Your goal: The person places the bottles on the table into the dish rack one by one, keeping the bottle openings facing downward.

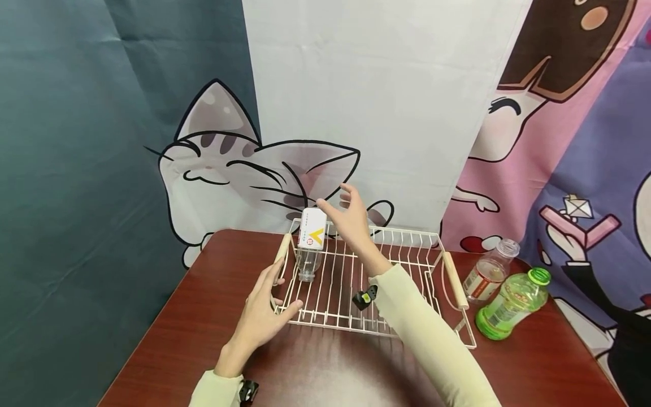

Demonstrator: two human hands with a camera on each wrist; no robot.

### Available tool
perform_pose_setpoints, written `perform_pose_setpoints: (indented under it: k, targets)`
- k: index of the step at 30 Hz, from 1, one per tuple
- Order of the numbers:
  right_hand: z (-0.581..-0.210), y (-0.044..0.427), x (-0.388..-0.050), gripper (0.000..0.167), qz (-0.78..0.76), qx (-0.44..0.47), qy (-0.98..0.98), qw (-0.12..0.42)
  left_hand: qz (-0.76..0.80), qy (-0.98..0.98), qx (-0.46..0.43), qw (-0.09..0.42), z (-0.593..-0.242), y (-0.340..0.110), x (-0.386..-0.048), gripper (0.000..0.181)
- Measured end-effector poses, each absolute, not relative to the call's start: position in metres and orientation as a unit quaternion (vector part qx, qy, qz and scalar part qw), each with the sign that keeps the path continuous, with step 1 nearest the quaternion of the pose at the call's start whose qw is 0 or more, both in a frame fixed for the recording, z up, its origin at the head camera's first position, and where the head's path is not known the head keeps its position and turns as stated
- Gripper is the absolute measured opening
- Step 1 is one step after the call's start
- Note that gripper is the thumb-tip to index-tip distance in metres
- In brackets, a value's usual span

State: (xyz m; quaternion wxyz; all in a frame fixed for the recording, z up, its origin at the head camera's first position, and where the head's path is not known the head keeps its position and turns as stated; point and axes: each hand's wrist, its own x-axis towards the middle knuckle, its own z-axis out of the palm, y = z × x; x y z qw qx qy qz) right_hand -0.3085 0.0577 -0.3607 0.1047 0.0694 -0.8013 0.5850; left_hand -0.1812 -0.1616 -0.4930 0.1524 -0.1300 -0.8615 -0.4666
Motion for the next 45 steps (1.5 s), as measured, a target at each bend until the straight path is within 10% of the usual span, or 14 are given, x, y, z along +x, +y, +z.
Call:
perform_pose_setpoints:
  k: [45]
  targets:
    - [-0.371, 0.130, -0.181, 0.047, 0.725, 0.220, -0.550, 0.352, -0.471, -0.861, -0.125, 0.142, -0.493, -0.162, -0.180, 0.103]
